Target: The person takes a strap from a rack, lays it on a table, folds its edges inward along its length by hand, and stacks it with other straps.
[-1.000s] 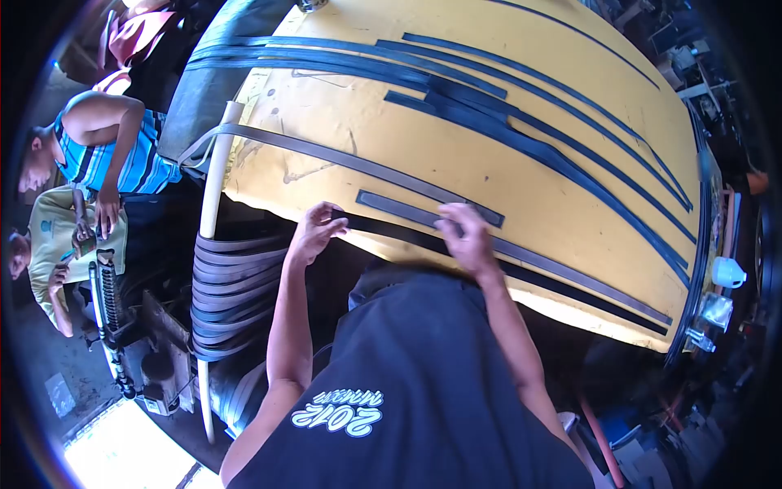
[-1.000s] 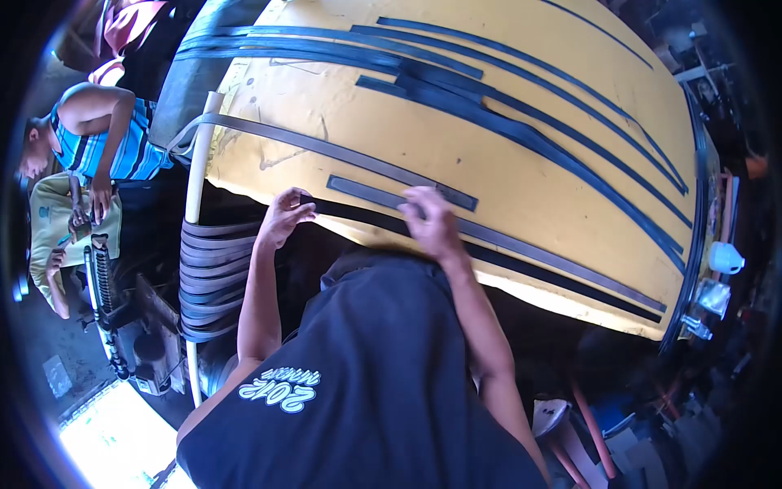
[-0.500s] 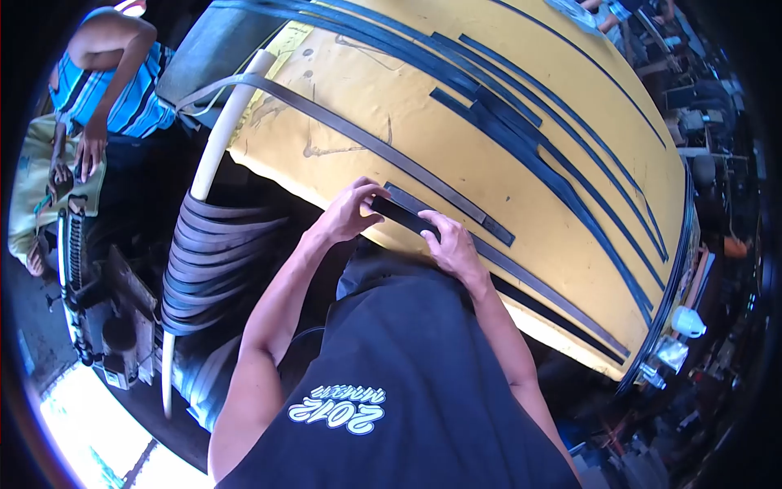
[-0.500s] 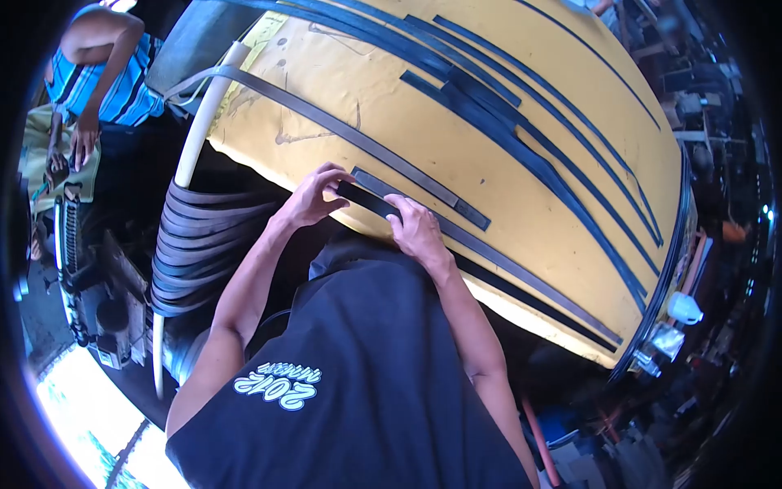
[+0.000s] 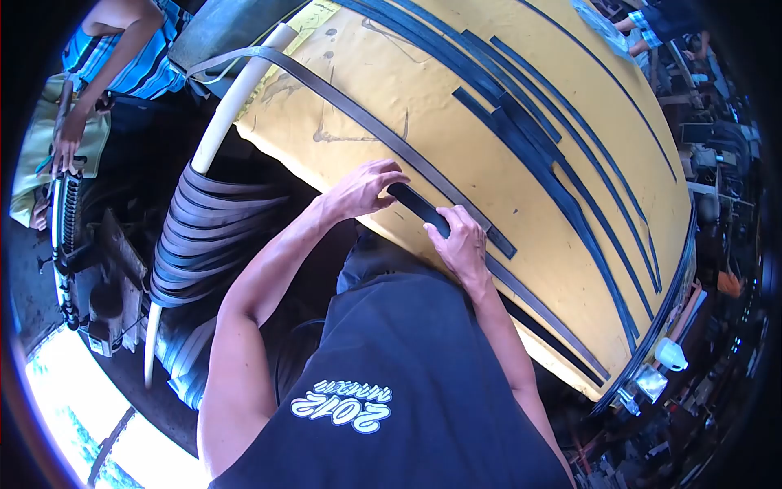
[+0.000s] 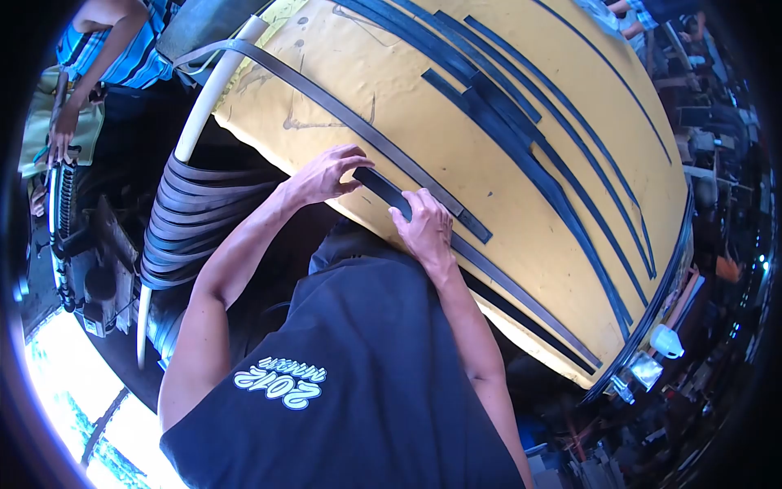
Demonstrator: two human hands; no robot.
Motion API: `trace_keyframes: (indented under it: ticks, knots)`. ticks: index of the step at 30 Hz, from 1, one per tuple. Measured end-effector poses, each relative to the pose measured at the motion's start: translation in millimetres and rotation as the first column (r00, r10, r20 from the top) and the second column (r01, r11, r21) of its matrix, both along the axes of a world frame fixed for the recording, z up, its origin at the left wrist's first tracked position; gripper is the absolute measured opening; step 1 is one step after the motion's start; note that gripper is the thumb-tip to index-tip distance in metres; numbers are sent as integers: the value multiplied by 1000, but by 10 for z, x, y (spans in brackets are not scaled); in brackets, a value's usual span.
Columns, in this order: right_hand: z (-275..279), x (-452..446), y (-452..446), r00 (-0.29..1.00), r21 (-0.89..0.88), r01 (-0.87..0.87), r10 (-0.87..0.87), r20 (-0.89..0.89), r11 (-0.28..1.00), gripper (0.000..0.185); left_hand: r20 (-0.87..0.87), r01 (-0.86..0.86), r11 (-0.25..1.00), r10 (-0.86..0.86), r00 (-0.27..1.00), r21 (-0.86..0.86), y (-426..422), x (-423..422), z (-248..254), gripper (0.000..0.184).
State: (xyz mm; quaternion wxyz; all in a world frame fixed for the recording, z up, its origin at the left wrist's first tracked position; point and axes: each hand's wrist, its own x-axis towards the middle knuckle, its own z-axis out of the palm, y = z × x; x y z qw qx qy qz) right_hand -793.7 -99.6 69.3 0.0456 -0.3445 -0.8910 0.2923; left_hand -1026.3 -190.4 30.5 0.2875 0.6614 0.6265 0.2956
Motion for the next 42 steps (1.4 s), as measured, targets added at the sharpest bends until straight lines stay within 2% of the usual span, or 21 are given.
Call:
trace_keyframes:
  ticks: [4,7,10,19,29,31,38,40,42]
  knots:
    - [-85,17,20,999,37,-9,11,-50,999,34,-81,20,999,-16,997,42,14,-16,-19,54]
    - [-100,18,45,998,46,-13,16,-57,999,33,-59,45,999,-46,997,-9,56,-42,-3,56]
    - [-113,13,81,999,28,3,-2,-53,1000,31,-56,56,997,-53,997,52,81,-83,-39,56]
    - [-180,-38,81,996,44,-14,18,-87,999,30,-55,81,997,-82,995,-17,43,-161,-63,57]
    - [-253,-29,47,997,51,-14,18,-78,999,31,-31,47,999,-47,998,-10,20,-139,-90,58]
    - [-273,-27,35,996,47,-12,16,-83,999,30,-28,53,998,-52,998,32,23,-135,-110,66]
    - [-303,-15,28,996,51,0,4,-88,999,31,-34,54,998,-53,998,26,35,-124,-73,65]
    - [-302,-13,32,996,34,2,1,-87,999,31,-39,51,998,-53,998,-39,37,-134,-52,58]
    - [-304,-14,35,996,34,2,1,-88,999,31,-29,40,998,-41,999,-39,38,-126,-52,59]
